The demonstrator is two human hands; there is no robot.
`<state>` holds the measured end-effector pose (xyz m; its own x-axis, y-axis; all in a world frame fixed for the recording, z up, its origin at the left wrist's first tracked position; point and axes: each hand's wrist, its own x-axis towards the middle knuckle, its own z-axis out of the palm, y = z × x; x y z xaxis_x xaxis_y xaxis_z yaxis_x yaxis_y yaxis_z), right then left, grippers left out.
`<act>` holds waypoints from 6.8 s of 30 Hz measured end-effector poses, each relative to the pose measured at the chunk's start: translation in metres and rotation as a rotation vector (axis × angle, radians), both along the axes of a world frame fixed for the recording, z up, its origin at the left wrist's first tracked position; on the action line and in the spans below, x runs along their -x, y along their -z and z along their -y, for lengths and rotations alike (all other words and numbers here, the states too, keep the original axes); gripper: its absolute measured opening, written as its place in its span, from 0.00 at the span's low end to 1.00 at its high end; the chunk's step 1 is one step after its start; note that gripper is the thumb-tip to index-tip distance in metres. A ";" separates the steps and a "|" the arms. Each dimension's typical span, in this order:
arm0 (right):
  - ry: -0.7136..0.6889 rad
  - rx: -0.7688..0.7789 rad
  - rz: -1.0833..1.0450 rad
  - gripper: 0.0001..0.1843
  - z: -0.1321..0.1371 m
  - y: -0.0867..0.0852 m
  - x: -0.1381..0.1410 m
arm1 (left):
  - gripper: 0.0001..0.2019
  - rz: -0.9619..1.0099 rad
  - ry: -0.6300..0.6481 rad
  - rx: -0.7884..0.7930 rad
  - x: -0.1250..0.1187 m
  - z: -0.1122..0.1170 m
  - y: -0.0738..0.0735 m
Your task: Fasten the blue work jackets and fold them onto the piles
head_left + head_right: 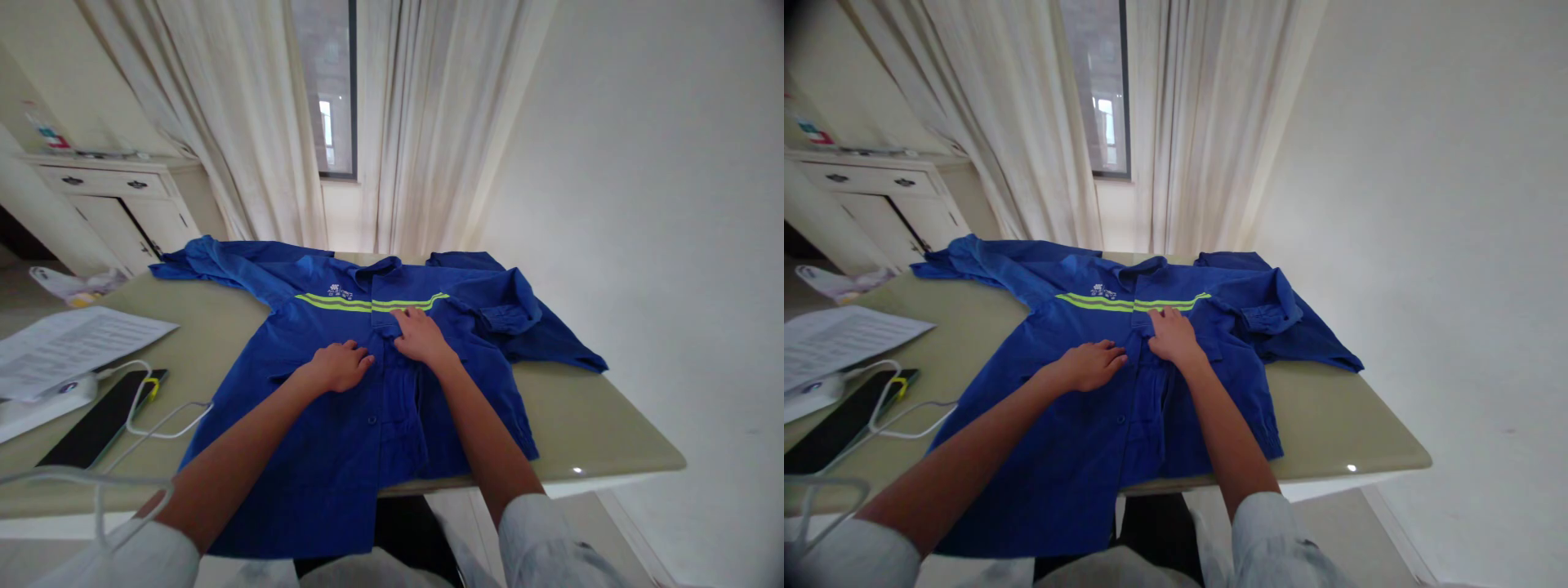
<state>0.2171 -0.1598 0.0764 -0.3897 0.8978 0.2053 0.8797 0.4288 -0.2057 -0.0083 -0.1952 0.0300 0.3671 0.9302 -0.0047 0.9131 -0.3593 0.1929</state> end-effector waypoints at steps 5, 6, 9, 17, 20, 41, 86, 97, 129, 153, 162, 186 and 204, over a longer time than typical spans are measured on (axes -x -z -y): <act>-0.101 0.013 0.013 0.16 -0.015 0.017 0.046 | 0.13 0.072 -0.125 -0.194 -0.017 -0.038 -0.007; -0.057 0.033 0.007 0.13 -0.018 0.024 0.047 | 0.15 0.095 -0.121 -0.217 -0.021 -0.042 -0.003; 0.056 0.040 -0.194 0.11 -0.026 0.046 0.036 | 0.18 0.206 -0.073 -0.271 -0.025 -0.044 0.015; -0.026 0.258 -0.898 0.09 -0.050 0.061 0.015 | 0.17 0.421 -0.043 -0.352 -0.022 -0.047 0.022; -0.063 0.224 -0.924 0.08 -0.049 0.060 0.017 | 0.14 0.398 -0.069 -0.344 -0.023 -0.048 0.018; 0.080 -0.145 -0.245 0.07 -0.013 0.039 0.032 | 0.15 0.275 -0.022 -0.445 -0.025 -0.035 0.008; 0.057 0.148 -0.679 0.01 -0.046 0.069 0.026 | 0.12 0.373 -0.029 -0.365 -0.024 -0.043 0.018; -0.032 -0.021 -0.552 0.02 -0.039 0.069 0.022 | 0.12 0.394 -0.073 -0.368 -0.025 -0.043 0.018; -0.031 -0.054 -0.333 0.06 -0.031 0.055 0.026 | 0.12 0.592 -0.146 -0.168 -0.018 -0.061 0.025; -0.062 -0.075 -0.463 0.05 -0.030 0.060 0.028 | 0.12 0.599 -0.136 -0.175 -0.018 -0.059 0.024; -0.049 -0.070 -0.471 0.04 -0.030 0.060 0.028 | 0.11 0.620 -0.133 -0.190 -0.018 -0.057 0.024; 0.019 -0.098 -0.345 0.09 -0.025 0.061 0.033 | 0.15 0.585 -0.110 -0.104 -0.012 -0.064 0.026; 0.167 -0.081 -0.386 0.13 -0.031 0.058 0.032 | 0.17 0.508 -0.188 -0.192 -0.020 -0.050 0.011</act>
<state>0.1856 -0.1283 0.0188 -0.1213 0.9171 0.3799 0.8033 0.3155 -0.5052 0.0121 -0.1447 0.0192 0.1075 0.9465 0.3043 0.7740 -0.2718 0.5718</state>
